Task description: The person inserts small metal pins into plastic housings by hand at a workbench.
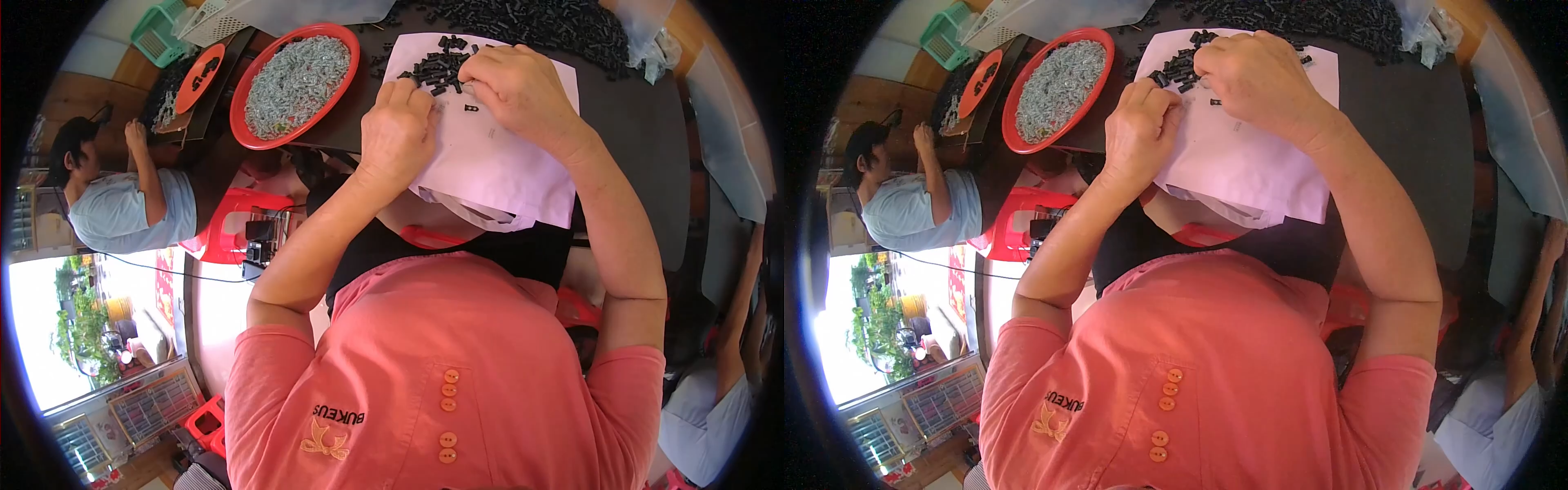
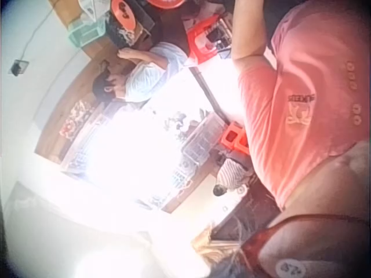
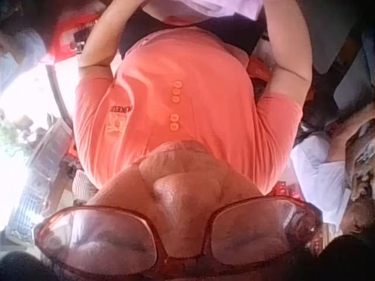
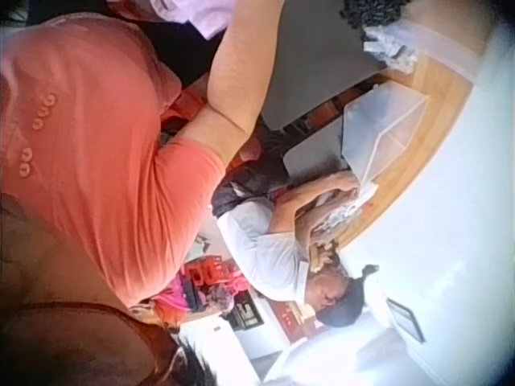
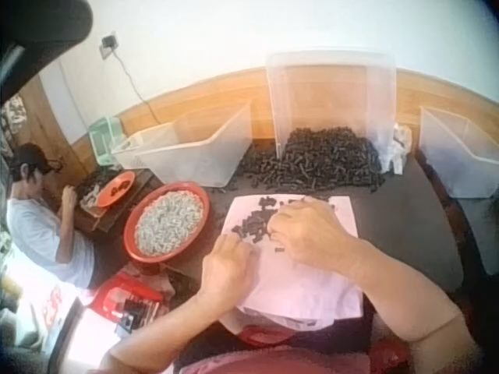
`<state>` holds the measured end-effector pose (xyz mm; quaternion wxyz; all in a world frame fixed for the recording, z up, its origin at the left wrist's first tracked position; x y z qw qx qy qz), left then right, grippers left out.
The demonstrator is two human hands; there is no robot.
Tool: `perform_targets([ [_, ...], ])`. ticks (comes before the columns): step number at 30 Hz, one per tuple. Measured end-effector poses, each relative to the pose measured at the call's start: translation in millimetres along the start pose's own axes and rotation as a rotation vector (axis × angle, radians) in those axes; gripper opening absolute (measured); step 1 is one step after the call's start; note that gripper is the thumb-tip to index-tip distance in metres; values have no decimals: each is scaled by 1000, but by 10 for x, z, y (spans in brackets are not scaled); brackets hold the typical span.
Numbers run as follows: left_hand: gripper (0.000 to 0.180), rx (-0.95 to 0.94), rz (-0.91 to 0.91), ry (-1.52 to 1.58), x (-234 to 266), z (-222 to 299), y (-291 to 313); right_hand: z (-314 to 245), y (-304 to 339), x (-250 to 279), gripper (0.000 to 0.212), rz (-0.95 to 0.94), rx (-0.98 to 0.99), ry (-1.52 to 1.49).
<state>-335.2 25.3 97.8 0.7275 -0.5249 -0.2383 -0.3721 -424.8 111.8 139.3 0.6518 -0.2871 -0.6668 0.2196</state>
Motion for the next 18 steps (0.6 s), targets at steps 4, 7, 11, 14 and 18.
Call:
perform_targets([
  [4, 11, -25, 25, 24, 10, 14, -4, -2, -2, -11, 4, 0, -2, 7],
  [7, 11, -72, -3, -21, -28, 53, -20, -12, 11, -30, 2, -9, 14, -14],
  [11, 10, -129, 7, -91, -61, 101, -30, -15, 14, -49, 1, -10, 18, -9],
  [14, 10, -139, 10, -88, -53, 112, -35, -18, 12, -51, 2, -18, 17, -9],
  [18, 9, -183, 18, -72, -82, 150, -55, -31, 9, -40, 2, -16, 26, -1],
])
Point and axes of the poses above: each hand's wrist, its own y-axis away from the middle knuckle, its own x-axis out of the back of the hand, z = x × y, the point moved 9 cm from there along -y, towards the middle knuckle, and after that the axes turned 8 degrees about y, right-handed, at the moved point
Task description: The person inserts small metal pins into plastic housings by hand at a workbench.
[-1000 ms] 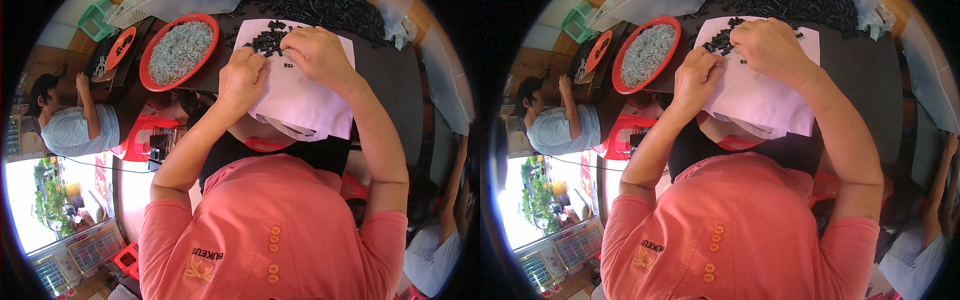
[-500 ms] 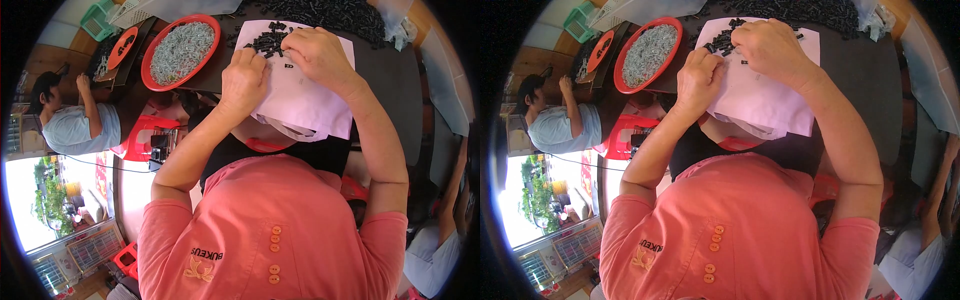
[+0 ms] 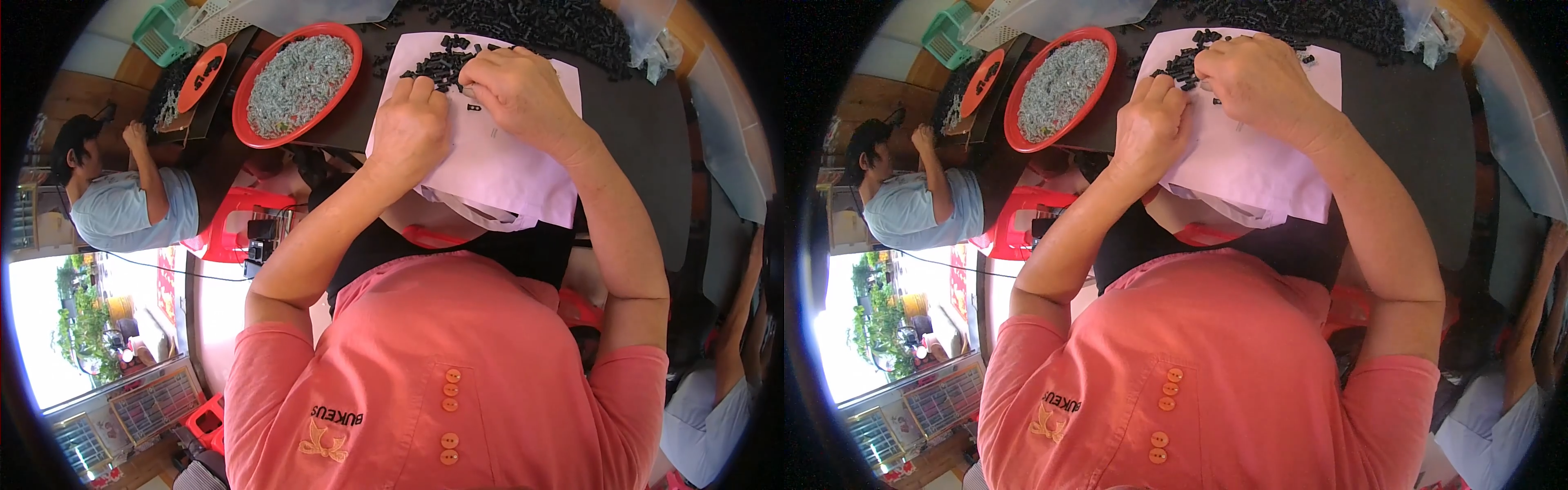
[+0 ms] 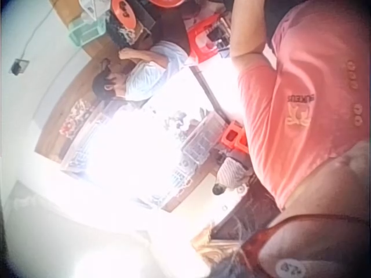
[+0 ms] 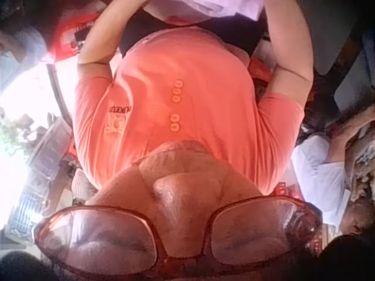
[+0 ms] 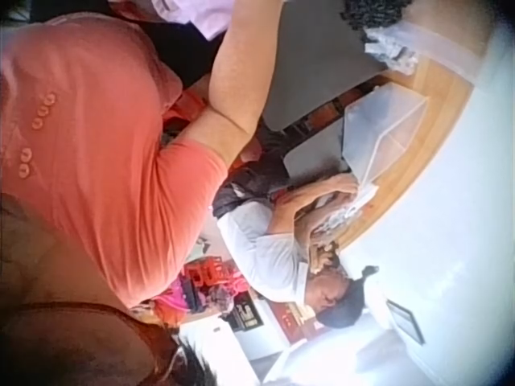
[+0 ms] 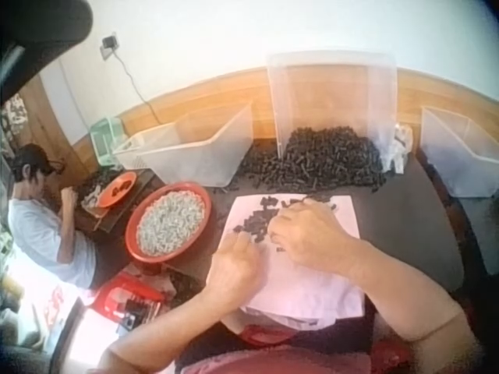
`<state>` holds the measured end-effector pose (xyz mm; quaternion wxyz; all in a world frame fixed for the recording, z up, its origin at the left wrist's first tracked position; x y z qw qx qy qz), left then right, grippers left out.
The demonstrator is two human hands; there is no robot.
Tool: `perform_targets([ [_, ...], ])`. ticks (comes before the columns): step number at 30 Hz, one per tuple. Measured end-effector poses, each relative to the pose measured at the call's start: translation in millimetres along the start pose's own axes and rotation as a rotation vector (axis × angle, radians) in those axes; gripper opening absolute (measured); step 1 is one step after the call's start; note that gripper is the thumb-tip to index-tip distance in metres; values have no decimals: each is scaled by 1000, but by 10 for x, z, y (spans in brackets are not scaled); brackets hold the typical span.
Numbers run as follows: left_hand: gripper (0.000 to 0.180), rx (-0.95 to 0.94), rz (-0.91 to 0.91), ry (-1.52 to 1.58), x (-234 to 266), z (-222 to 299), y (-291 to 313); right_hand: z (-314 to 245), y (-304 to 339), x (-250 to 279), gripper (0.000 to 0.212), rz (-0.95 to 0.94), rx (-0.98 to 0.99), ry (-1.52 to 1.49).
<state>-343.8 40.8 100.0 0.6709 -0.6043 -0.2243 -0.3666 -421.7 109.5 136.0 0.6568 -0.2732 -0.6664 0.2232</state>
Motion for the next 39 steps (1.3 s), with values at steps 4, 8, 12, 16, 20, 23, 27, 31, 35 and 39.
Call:
perform_targets([
  [4, 10, -17, -8, -30, -27, 42, -29, 3, -5, -26, 5, -38, -16, -2],
  [8, 11, -13, -38, -68, -57, 40, -37, -1, -7, -7, 6, -22, -24, 5],
  [12, 12, -28, -54, -103, -74, 44, -49, -11, 2, -6, 6, -14, -15, 14],
  [16, 13, -28, -18, -60, -53, 2, -41, -15, 2, -27, 6, -37, -18, 9],
  [20, 13, -18, -5, -33, -39, -5, -48, -19, 14, -28, 6, -27, -16, 16],
  [23, 13, -21, -22, -41, -54, 6, -35, -29, 5, 11, 6, -14, -16, 18],
  [27, 13, -44, -65, -67, -94, 8, -31, -35, 7, 22, 7, -21, -17, 9],
  [31, 13, -47, -80, -81, -115, 14, -34, -40, 6, 9, 8, -39, -23, 8],
  [35, 11, -64, -84, -109, -131, 22, -66, -31, 9, -1, 8, -36, -28, 8],
  [39, 12, -68, -44, -56, -100, -15, -61, -31, 8, 21, 9, -18, -27, -12],
])
Point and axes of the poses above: each hand's wrist, its own y-axis away from the middle knuckle, its own x-axis out of the back of the hand, z = x × y, the point moved 9 cm from there along -y, towards the middle knuckle, and after that the axes turned 8 degrees about y, right-handed, at the moved point
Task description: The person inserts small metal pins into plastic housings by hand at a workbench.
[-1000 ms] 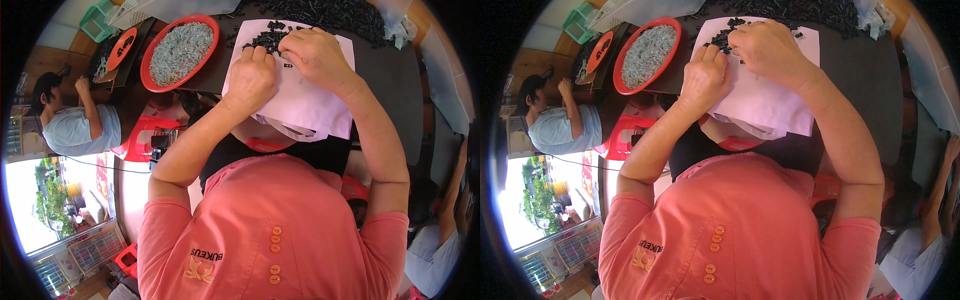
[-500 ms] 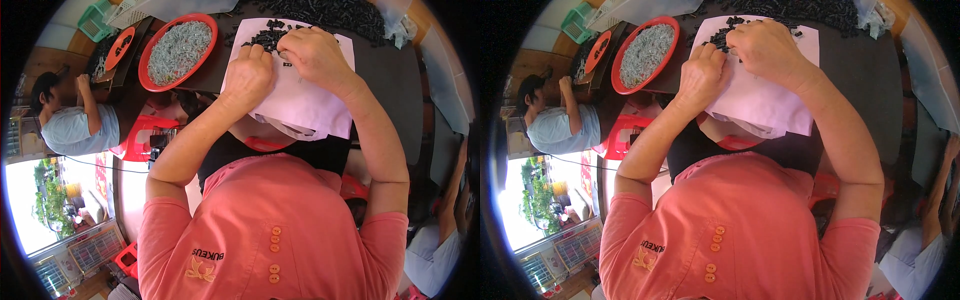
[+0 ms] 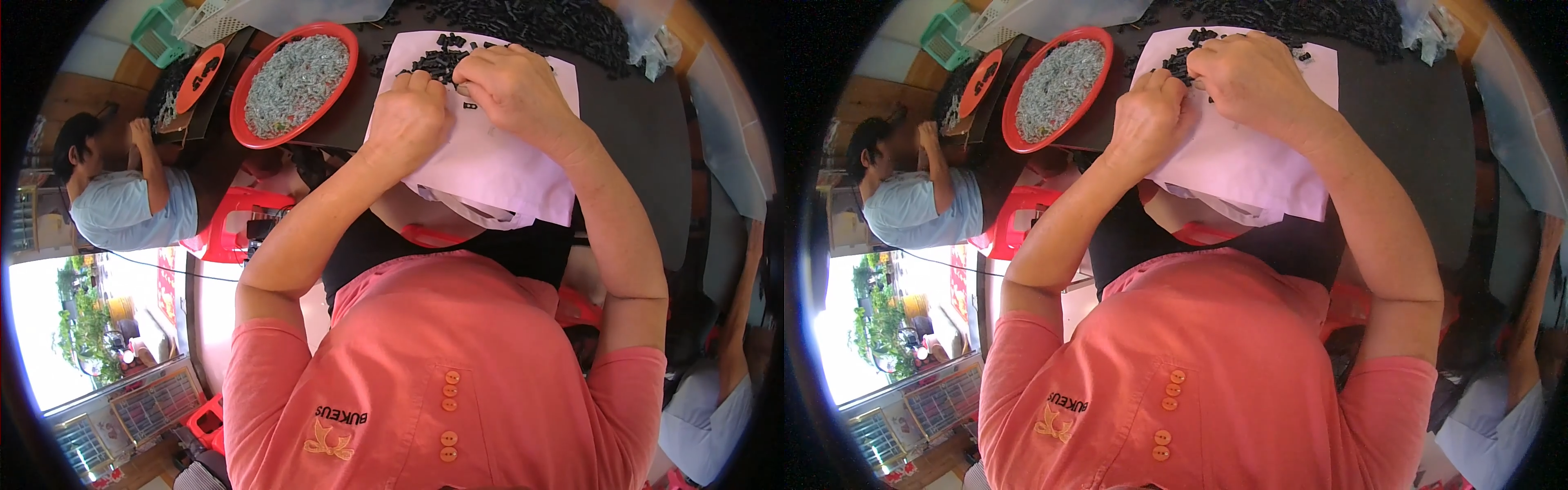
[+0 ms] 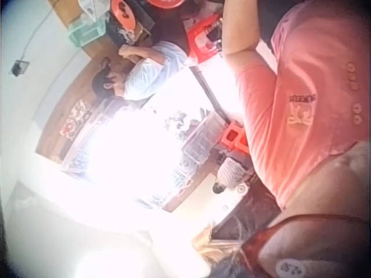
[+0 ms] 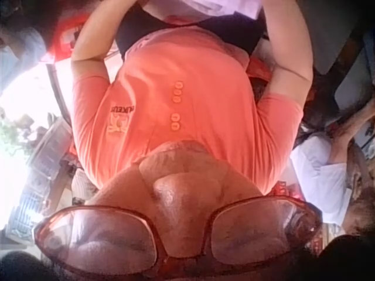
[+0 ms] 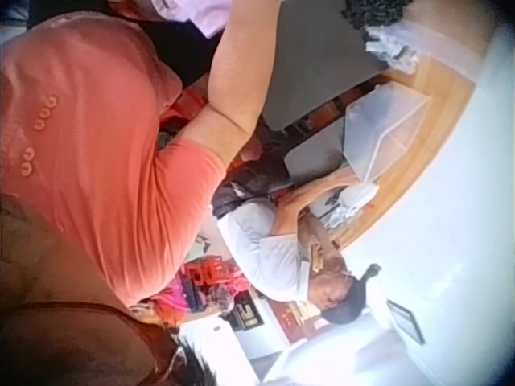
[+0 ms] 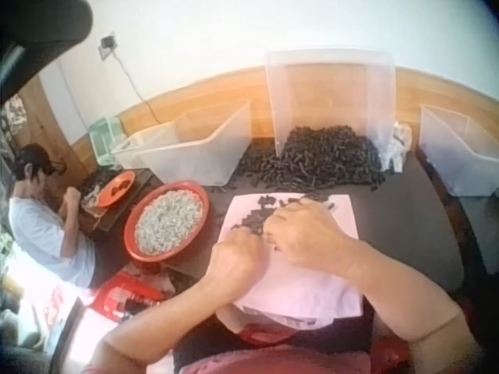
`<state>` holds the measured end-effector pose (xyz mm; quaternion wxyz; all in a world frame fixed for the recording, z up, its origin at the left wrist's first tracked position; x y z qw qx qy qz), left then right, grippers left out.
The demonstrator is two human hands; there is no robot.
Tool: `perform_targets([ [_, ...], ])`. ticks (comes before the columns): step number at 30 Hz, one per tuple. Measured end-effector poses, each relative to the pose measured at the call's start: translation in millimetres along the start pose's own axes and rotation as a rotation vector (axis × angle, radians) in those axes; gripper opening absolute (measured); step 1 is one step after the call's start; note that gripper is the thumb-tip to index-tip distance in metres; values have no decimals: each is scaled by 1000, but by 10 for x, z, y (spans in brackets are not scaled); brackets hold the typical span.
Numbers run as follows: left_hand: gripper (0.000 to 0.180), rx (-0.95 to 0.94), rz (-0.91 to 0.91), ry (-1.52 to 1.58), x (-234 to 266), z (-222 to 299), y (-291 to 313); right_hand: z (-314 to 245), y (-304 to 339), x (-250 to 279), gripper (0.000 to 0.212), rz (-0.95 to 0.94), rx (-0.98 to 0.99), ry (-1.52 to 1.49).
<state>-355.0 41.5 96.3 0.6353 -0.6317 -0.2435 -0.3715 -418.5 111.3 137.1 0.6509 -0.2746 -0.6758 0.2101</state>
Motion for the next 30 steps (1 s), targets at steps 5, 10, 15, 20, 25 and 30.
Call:
perform_targets([
  [5, 14, 95, 32, 114, 85, -90, 26, 8, -11, 19, 8, 31, -11, -32],
  [10, 14, 121, 53, 149, 110, -134, 36, 21, -20, 2, 8, 22, -23, -38],
  [15, 10, 110, 105, 221, 175, -145, 47, 37, -18, -31, 6, 6, -33, -41],
  [20, 6, 311, 187, 548, 238, -323, 70, 10, -26, -20, 6, 24, -53, -116],
  [25, 9, 786, 181, 1077, 153, -419, 94, 218, 17, -226, 12, -162, -433, -645],
  [30, 12, 915, 306, 1366, 33, -410, 132, 285, 59, -308, 14, -212, -551, -830],
])
Point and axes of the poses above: each hand's wrist, its own y-axis away from the middle knuckle, its own x-axis out of the back of the hand, z = x × y, the point moved 9 cm from there along -y, towards the middle knuckle, and after that the axes turned 8 degrees about y, right-handed, at the moved point
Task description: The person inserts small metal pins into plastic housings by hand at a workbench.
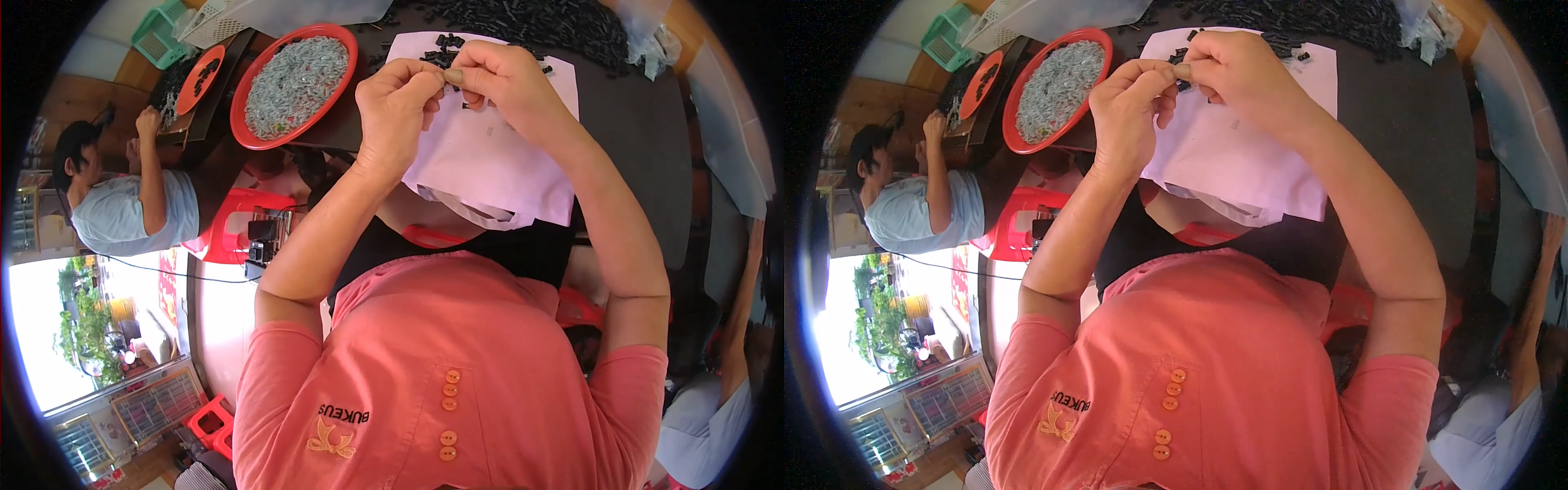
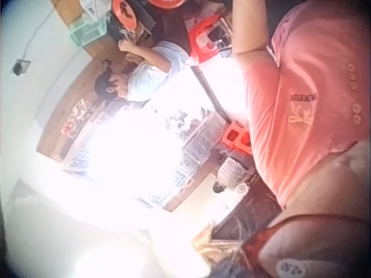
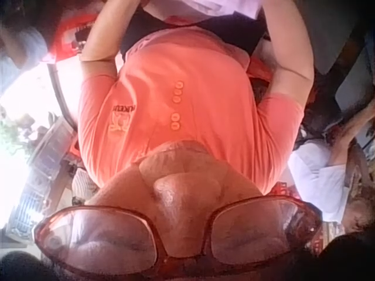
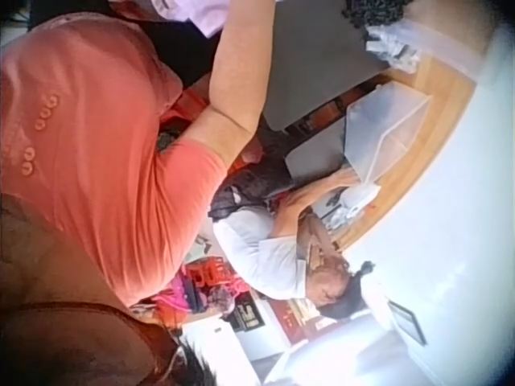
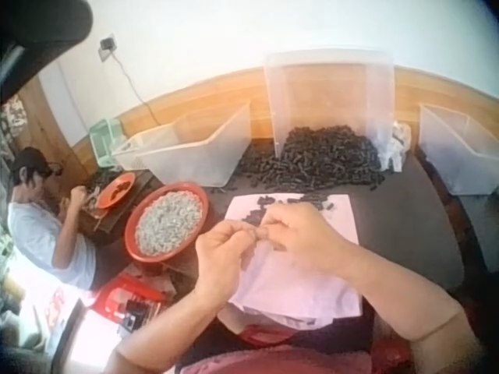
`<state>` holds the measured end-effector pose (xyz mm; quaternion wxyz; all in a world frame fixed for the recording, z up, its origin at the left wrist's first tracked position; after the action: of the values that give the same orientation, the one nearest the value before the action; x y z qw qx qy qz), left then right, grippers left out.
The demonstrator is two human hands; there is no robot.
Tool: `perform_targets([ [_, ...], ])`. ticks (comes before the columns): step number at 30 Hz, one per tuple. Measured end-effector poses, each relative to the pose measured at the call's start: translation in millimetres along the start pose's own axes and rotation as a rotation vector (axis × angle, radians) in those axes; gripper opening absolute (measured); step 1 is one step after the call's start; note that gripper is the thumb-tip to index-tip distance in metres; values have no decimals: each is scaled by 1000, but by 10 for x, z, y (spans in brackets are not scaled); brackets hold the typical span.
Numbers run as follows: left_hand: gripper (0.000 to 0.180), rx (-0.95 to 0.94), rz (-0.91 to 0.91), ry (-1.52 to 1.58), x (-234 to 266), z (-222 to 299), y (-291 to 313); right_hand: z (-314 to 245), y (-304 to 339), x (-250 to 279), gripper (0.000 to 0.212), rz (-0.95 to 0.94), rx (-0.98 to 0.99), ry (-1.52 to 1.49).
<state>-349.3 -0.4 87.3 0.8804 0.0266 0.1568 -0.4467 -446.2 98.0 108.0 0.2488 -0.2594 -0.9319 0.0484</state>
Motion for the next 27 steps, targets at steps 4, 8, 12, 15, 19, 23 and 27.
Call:
perform_targets([
  [4, 15, -28, 2, -98, 43, -27, -22, 36, 28, 66, 16, 54, -74, -67],
  [8, 12, -554, -130, -835, 16, 136, -50, 25, -24, 116, 16, 87, 5, -16],
  [12, 15, -633, -168, -1168, -142, 46, -30, 24, -25, 157, 20, 143, 71, -29],
  [15, 16, -653, -156, -1191, -151, 69, -35, 66, -31, 147, 19, 128, 51, -31],
  [19, 14, -619, -185, -1149, -114, 80, -40, 79, -27, 140, 18, 94, 27, 2],
  [23, 13, -657, -211, -1176, -126, 64, -1, 31, -14, 91, 19, 68, 42, 7],
  [27, 13, -670, -226, -1246, -183, 70, -24, -1, -10, 97, 20, 77, 37, 88],
])
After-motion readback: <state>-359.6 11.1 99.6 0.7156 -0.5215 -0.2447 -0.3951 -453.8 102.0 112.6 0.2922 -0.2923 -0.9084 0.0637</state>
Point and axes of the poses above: each hand's wrist, its own y-axis away from the middle knuckle, its own x-axis out of the back of the hand, z = x × y, the point moved 9 cm from there along -y, towards the middle knuckle, and after that the axes turned 8 degrees about y, right-handed, at the moved point
